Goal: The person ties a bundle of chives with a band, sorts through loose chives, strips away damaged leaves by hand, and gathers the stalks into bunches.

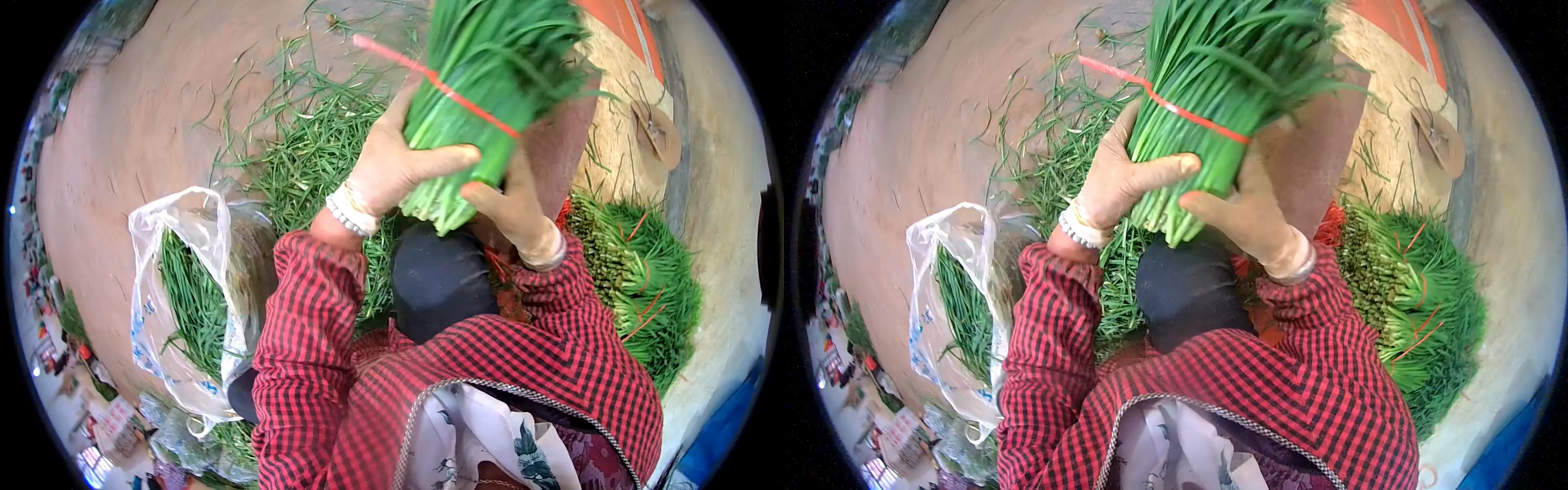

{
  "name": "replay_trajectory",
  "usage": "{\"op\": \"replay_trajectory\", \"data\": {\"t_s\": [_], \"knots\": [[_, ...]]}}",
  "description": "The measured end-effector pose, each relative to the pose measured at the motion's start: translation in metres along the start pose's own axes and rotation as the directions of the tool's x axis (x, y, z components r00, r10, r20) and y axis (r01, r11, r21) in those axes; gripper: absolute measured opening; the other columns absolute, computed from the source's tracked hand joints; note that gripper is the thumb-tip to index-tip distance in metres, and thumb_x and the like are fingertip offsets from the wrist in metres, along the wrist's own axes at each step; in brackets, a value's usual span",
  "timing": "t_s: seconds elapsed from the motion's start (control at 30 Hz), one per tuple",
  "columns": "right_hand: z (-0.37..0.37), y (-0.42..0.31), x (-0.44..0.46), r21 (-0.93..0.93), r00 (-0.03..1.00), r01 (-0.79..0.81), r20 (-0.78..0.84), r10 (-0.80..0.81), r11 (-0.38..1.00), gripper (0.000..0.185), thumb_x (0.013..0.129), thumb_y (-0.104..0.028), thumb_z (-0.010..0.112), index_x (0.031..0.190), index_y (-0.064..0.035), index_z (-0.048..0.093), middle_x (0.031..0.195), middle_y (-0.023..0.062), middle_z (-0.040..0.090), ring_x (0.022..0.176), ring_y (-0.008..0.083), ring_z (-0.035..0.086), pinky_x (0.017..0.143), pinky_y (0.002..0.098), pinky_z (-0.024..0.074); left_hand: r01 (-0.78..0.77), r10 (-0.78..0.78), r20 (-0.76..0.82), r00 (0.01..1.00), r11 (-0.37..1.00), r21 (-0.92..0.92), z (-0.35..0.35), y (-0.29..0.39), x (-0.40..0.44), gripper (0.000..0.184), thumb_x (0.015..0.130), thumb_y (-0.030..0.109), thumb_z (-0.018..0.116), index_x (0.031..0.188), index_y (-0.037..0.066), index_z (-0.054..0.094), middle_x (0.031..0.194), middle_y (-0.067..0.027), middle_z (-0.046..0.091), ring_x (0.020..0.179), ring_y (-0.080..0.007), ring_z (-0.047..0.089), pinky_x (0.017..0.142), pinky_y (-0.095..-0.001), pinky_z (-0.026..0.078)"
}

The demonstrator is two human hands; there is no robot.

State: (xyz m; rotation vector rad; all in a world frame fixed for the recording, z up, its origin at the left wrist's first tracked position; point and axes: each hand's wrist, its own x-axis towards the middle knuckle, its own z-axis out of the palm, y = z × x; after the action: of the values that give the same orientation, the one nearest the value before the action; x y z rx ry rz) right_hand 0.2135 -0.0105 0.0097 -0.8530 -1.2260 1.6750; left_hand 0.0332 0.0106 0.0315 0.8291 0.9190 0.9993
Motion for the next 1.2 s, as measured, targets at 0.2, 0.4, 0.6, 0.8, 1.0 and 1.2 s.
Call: {"op": "replay_trajectory", "data": {"t_s": [0.2,0.4,0.6,0.8,1.0,1.2], "knots": [[-0.010,-0.020,0.000,-0.147,0.911,0.412,0.103,-0.400,0.899,0.074,0.075,-0.010,0.077,0.135,-0.0011,0.034,0.120,0.0145,0.056,0.102,0.0249,0.060,0.087,0.0367,0.0503,-0.456,0.406,0.233,0.884,0.859,0.232,0.013,0.011,-0.003,0.116,0.056,0.022,0.090,0.147,0.001,0.020,0.139,-0.0162,0.043,0.129,-0.0243,0.040,0.107,-0.0337,0.032],[-0.005,-0.015,0.012,-0.301,0.930,0.364,0.165,-0.328,0.881,0.059,0.078,-0.016,0.075,0.127,-0.0022,0.044,0.115,0.0125,0.059,0.099,0.0224,0.061,0.084,0.0348,0.0501,0.062,-0.211,0.195,0.958,0.816,0.575,0.000,0.019,-0.013,0.059,0.069,0.019,0.078,0.120,0.007,0.053,0.100,-0.0106,0.063,0.090,-0.0203,0.060,0.081,-0.0333,0.050],[0.002,0.002,0.044,-0.461,0.905,0.413,0.307,-0.295,0.786,0.045,0.082,-0.021,0.072,0.118,-0.0032,0.054,0.110,0.0105,0.062,0.097,0.0200,0.062,0.082,0.0329,0.0499,-0.296,0.268,0.129,0.955,0.812,0.503,-0.026,-0.025,-0.013,0.040,0.080,0.029,0.068,0.109,0.005,0.058,0.094,-0.0112,0.064,0.080,-0.0227,0.061,0.082,-0.0354,0.048],[0.010,0.032,0.014,-0.581,0.965,0.049,0.236,0.111,0.813,0.033,0.086,-0.028,0.068,0.109,-0.0047,0.062,0.103,0.0077,0.065,0.092,0.0167,0.062,0.079,0.0309,0.0496,-0.005,0.327,0.043,0.944,-0.116,0.993,-0.011,0.041,-0.027,0.066,0.056,0.053,0.076,0.099,0.005,0.060,0.087,-0.0142,0.065,0.083,-0.0298,0.064,0.089,-0.0434,0.045],[0.017,0.020,-0.018,0.080,0.982,-0.187,-0.009,0.189,0.979,0.040,0.088,-0.011,0.063,0.125,-0.0034,0.050,0.080,0.0033,0.063,0.075,0.0099,0.060,0.067,0.0239,0.0495,0.169,0.123,-0.142,0.982,-0.257,0.951,-0.010,-0.008,-0.029,0.070,0.060,0.061,0.072,0.095,0.003,0.054,0.088,-0.0152,0.062,0.080,-0.0318,0.064,0.078,-0.0440,0.048],[0.016,0.010,0.015,-0.104,0.951,-0.295,0.068,0.303,0.950,0.022,0.096,-0.020,0.055,0.110,-0.0038,0.057,0.072,0.0016,0.061,0.057,0.0082,0.059,0.052,0.0197,0.0464,0.199,0.031,-0.201,0.979,-0.343,0.918,0.008,-0.002,-0.030,0.090,0.058,0.070,0.070,0.111,0.000,0.051,0.110,-0.0171,0.059,0.102,-0.0295,0.060,0.094,-0.0455,0.040]]}}
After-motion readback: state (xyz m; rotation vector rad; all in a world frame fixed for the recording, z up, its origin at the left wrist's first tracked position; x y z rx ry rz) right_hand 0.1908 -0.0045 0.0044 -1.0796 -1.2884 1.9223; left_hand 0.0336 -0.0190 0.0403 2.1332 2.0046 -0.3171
